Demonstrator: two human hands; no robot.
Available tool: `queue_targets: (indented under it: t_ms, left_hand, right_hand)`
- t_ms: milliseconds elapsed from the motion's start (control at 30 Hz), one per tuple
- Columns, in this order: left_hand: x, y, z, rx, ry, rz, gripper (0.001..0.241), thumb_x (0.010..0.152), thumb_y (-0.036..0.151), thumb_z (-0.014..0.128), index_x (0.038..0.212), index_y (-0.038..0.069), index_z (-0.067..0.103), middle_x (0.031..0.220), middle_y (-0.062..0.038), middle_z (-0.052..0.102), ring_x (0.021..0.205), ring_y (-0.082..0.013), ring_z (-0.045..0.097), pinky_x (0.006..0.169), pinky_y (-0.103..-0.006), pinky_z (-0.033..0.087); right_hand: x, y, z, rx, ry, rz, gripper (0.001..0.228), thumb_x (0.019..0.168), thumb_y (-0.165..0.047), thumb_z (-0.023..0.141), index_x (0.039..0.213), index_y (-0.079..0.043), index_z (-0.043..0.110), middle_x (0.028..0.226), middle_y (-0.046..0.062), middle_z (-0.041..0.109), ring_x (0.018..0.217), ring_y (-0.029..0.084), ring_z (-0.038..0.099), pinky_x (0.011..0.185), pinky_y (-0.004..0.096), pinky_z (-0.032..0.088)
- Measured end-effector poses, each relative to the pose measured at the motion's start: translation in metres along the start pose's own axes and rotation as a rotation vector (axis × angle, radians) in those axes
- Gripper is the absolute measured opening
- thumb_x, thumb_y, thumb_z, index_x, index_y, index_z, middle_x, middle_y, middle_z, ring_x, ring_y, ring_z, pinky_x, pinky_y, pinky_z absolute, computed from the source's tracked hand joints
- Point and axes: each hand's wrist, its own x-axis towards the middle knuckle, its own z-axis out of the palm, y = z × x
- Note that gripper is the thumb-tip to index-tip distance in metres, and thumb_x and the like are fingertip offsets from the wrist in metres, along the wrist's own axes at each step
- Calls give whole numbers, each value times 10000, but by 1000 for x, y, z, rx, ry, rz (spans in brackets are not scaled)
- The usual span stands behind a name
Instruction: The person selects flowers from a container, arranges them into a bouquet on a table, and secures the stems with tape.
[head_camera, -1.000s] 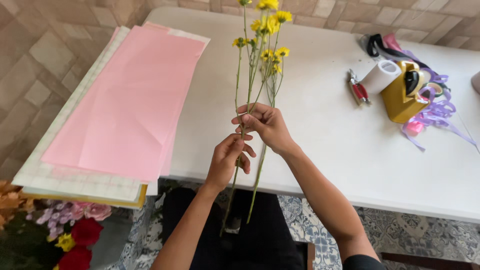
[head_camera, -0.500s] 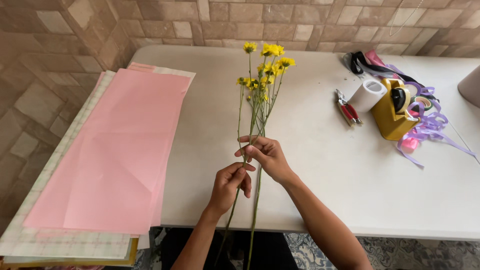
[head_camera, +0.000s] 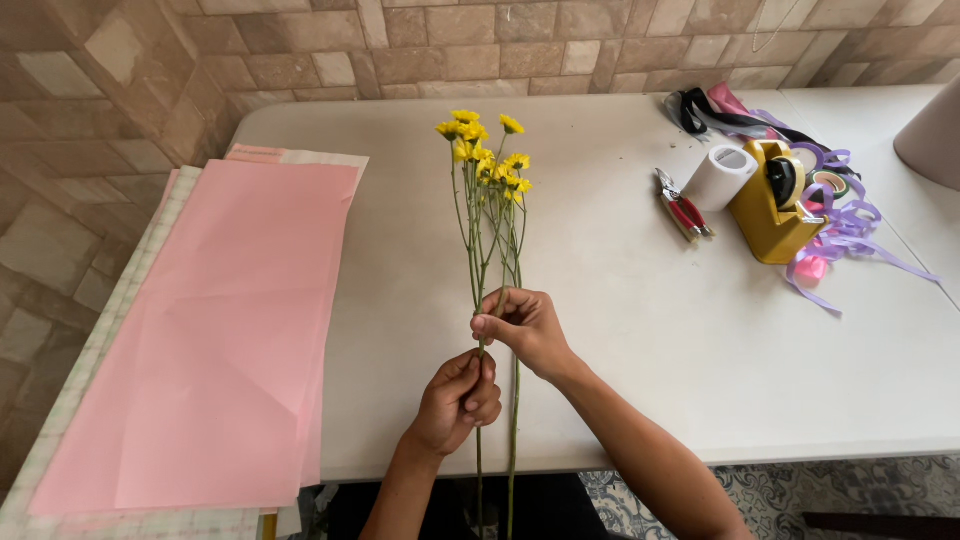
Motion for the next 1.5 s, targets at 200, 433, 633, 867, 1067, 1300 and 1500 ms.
queue_targets:
  t_ms: [200,433,633,867,1067,1300,1500]
  left_hand:
    - [-3,33,52,769,518,279,368,1059,294,497,951,7,701,566,-68,621,494,-166,580,583,-318,514]
    - [-9,34,40,1034,527,487,387,1063,275,514,839,35,718,544,-21,651,478,-116,601,517,-280,521]
    - [-13,31,36,1007,473,558,247,989,219,637,816,65,723,568,-19,659,479,-115,606,505,-269,510]
    - [-11,27,33,1047,487,567,239,987,224,626,832,82,739,592,-4,681,487,-118,616,389,-268,460]
    - [23,30,18,1080,563,704,272,1050,208,595,882,61,751,589,-30,675,504,-141,627,535,-289,530]
    - [92,26,-30,1455,879,449,278,1011,222,579,772,112,669,590,-38,708,559,-324,709,588,-416,551]
    - [116,8,-59,1926,795,312,282,933,278,553,707,153,667,619,-67,689,700,-348,714,759,-461,497]
  right_hand:
    - [-1,4,11,39,-30,-56,177,905,-20,798,797,-18,658,682,96,655,579,167,595,574,297,550]
    - [-4,1,20,-1,-80,-108,197,917,-26,782,779,-31,642,707,108,680,597,193,634,570,304,553]
    - [-8,10,17,-182,-58,-250,144,922,-98,796,849,-88,672,743,32,666,712,135,585,655,278,486]
    - [-8,10,15,-207,-53,-299,113,933,-91,780,870,-85,687,785,34,677,740,141,610,676,273,520]
    - [19,15,-27,-569,90,-163,541,1028,-561,516,1174,-77,709,926,115,755,823,206,676,678,326,536]
    - [36,42,-71,-1310,355,142,499,945,-550,712,1217,-138,641,739,33,738,820,346,737,795,535,590]
    - [48,70,-79,-1381,367,255,307,906,-425,696,1126,-213,662,758,-15,760,874,346,762,818,514,594]
